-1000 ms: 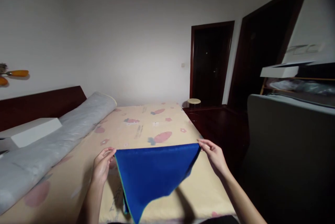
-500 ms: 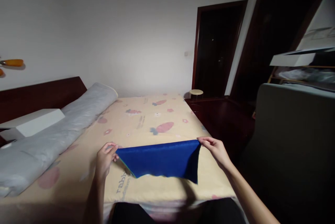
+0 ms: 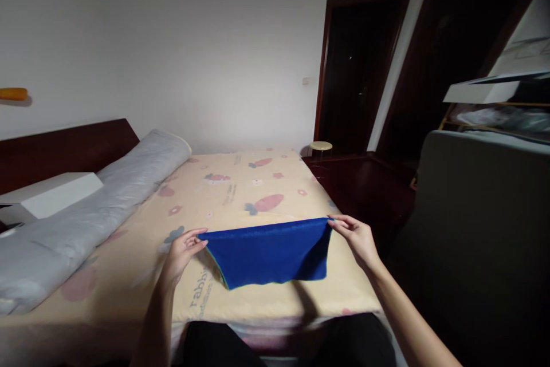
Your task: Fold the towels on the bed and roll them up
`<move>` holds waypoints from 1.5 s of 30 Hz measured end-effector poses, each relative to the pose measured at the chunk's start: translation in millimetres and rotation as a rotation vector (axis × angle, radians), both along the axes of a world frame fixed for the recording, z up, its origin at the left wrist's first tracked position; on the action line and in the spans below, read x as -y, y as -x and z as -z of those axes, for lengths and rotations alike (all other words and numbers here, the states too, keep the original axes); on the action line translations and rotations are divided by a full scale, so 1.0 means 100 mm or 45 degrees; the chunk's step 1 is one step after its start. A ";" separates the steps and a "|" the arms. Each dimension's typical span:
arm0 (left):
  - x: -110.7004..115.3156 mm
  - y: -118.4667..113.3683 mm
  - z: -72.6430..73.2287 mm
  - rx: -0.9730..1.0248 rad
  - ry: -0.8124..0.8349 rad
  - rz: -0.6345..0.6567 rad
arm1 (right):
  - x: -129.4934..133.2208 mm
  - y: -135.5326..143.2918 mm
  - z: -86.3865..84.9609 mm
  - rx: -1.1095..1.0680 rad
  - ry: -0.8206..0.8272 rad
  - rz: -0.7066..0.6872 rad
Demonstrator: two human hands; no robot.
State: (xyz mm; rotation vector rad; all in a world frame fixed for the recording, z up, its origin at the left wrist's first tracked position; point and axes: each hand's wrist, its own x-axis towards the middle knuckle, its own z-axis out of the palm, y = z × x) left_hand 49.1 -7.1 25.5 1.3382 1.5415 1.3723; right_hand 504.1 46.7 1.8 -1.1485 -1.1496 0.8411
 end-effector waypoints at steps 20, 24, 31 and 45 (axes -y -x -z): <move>-0.07 0.13 0.08 -0.525 -0.373 -0.210 | 0.05 -0.07 -0.13 0.181 -0.090 0.061; 0.00 0.15 0.01 -0.457 -0.308 -0.150 | 0.05 -0.11 -0.11 0.299 -0.120 0.098; -0.24 0.20 0.05 -0.080 0.111 -0.008 | -0.19 -0.12 -0.12 0.486 -0.104 0.069; -0.86 0.35 -0.26 -0.017 -0.149 -0.039 | -0.83 0.08 -0.41 0.361 -0.239 0.021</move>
